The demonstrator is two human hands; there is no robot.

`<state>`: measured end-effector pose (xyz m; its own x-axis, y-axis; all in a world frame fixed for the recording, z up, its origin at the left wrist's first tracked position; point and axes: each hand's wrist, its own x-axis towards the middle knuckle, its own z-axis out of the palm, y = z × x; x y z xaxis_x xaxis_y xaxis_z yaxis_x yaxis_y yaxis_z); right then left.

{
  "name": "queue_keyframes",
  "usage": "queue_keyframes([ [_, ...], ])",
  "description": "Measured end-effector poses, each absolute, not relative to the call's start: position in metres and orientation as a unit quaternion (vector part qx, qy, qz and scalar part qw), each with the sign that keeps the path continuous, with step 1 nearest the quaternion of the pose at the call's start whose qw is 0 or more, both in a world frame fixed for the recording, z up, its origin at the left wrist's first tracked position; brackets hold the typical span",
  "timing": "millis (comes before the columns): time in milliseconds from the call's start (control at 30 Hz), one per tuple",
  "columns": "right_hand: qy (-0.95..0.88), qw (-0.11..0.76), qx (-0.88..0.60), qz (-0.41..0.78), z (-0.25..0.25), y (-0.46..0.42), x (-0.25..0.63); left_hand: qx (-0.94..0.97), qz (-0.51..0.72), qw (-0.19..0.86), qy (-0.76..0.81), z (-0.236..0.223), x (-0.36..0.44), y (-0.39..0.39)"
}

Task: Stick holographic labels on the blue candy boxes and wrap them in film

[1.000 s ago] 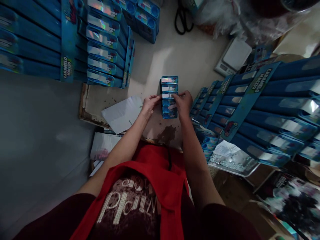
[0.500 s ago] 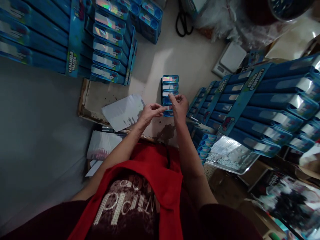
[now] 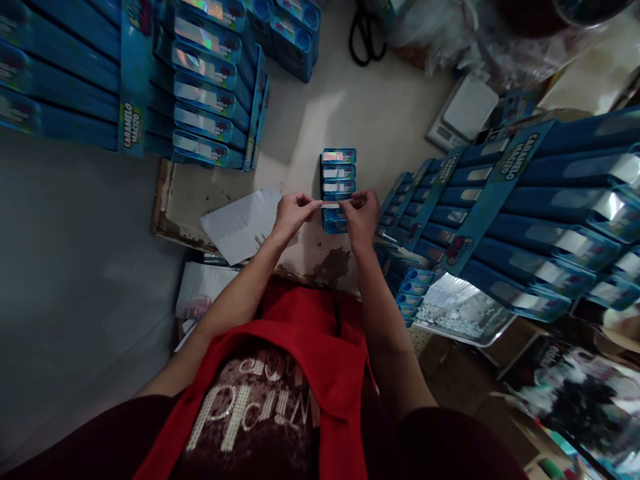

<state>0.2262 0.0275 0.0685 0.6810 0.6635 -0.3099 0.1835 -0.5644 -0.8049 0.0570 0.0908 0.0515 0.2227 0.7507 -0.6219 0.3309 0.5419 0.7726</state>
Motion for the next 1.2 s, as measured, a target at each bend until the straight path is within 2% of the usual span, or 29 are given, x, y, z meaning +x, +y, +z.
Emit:
queue_keyframes([
  [300,-0.285,0.356,-0.841,0.292,0.059,0.034,0.222,0.447,0.168,0.631,0.612,0.035,0.059,0.09],
  [467,-0.3,0.327,-0.85,0.284,0.057,0.032,0.221,0.386,0.186,0.677,0.598,0.026,0.063,0.087],
  [633,-0.3,0.294,-0.88,0.222,0.049,0.029,0.233,0.263,0.188,0.739,0.591,0.017,0.068,0.084],
  [800,-0.198,0.344,-0.844,0.361,0.025,0.032,0.246,0.119,0.172,0.765,0.609,0.007,0.084,0.08],
  [900,-0.211,0.364,-0.824,0.379,0.018,0.032,0.255,0.128,0.181,0.752,0.621,0.006,0.089,0.08],
  [1000,-0.265,0.326,-0.829,0.369,0.03,0.026,0.264,0.28,0.175,0.667,0.668,0.011,0.065,0.088],
  [1133,-0.371,0.281,-0.855,0.229,0.067,0.015,0.251,0.55,0.128,0.408,0.717,0.023,-0.013,0.109],
  [1200,-0.442,0.285,-0.829,0.189,0.081,0.014,0.223,0.605,0.049,0.332,0.722,0.024,-0.051,0.119],
])
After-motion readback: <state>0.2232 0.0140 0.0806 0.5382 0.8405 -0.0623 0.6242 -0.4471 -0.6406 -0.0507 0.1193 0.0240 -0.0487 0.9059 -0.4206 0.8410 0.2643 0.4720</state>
